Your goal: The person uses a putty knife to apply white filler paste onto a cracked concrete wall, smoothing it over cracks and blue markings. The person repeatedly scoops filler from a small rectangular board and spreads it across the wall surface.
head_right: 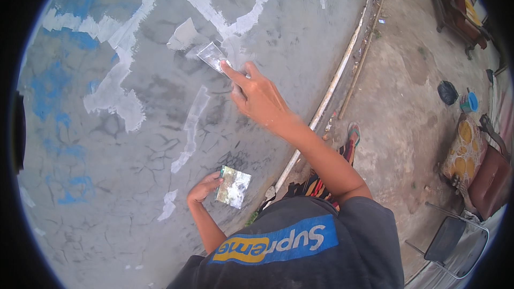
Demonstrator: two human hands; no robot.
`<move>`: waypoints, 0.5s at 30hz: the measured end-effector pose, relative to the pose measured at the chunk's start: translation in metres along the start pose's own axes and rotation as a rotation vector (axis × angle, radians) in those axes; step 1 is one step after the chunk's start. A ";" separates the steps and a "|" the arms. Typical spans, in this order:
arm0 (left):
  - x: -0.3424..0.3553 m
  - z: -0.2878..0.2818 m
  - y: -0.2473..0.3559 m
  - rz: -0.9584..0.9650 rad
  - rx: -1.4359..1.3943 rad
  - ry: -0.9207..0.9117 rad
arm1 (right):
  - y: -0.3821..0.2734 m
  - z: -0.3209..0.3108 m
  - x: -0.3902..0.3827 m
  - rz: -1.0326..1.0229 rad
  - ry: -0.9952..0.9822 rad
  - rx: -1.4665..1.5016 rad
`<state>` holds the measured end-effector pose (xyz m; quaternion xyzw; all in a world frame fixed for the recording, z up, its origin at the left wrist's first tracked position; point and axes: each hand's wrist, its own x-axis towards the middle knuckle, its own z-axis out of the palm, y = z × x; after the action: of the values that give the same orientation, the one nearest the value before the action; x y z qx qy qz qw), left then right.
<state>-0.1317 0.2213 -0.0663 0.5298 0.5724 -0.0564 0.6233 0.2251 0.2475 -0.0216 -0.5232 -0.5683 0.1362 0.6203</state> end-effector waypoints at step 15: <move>-0.007 0.008 0.007 -0.015 -0.043 0.052 | -0.012 -0.040 0.027 -0.053 -0.101 -0.091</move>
<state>-0.1237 0.2148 -0.0585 0.5132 0.5935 -0.0347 0.6190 0.2622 0.2435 0.0104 -0.5283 -0.6181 0.1200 0.5696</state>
